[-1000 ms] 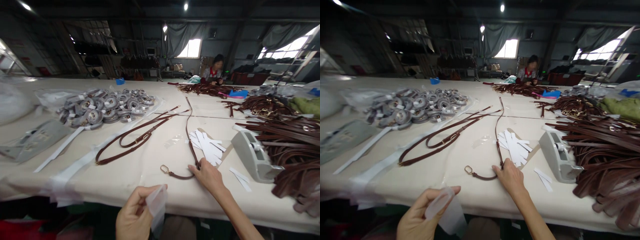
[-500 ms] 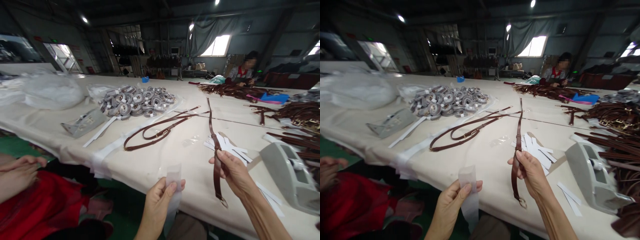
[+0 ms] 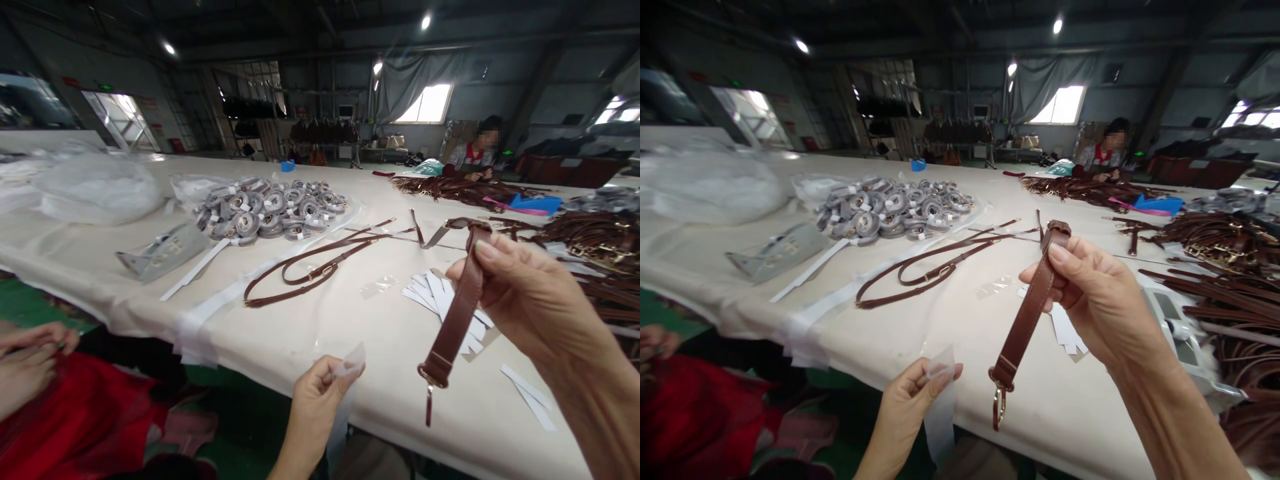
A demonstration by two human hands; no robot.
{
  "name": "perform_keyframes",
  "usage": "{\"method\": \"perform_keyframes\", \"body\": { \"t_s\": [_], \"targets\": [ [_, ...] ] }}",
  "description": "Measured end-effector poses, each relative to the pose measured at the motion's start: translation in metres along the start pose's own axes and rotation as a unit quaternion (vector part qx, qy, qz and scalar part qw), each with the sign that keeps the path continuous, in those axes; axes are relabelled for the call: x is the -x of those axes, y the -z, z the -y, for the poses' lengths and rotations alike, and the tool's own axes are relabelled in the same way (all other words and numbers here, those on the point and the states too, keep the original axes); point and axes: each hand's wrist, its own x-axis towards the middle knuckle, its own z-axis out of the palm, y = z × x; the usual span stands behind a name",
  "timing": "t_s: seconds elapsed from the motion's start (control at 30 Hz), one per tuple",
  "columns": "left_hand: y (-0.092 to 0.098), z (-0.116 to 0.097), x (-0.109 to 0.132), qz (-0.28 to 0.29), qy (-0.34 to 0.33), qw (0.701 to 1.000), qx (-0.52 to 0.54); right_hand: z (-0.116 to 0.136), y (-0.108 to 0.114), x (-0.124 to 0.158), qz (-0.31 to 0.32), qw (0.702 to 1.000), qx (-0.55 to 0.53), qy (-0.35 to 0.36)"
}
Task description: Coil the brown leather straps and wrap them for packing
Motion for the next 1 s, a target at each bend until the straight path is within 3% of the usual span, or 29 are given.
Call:
{"method": "perform_keyframes", "body": {
  "t_s": [0.13, 0.4, 0.57, 1.0],
  "targets": [
    [-0.002, 0.001, 0.003, 0.025, -0.003, 1.000, -0.001, 0.006, -0.008, 0.003, 0.010, 1.000, 0.005, 0.005],
    [-0.006, -0.002, 0.010, 0.024, -0.021, 0.999, -0.018, 0.002, -0.018, 0.002, 0.041, 0.999, -0.010, 0.014],
    [-0.007, 0.000, 0.012, 0.035, -0.025, 0.999, -0.020, 0.002, -0.022, 0.003, 0.032, 1.000, 0.001, 0.002],
    [-0.005, 0.006, 0.014, 0.046, -0.031, 0.997, -0.059, -0.014, -0.026, 0.008, 0.065, 0.998, -0.004, -0.008]
  ]
}}
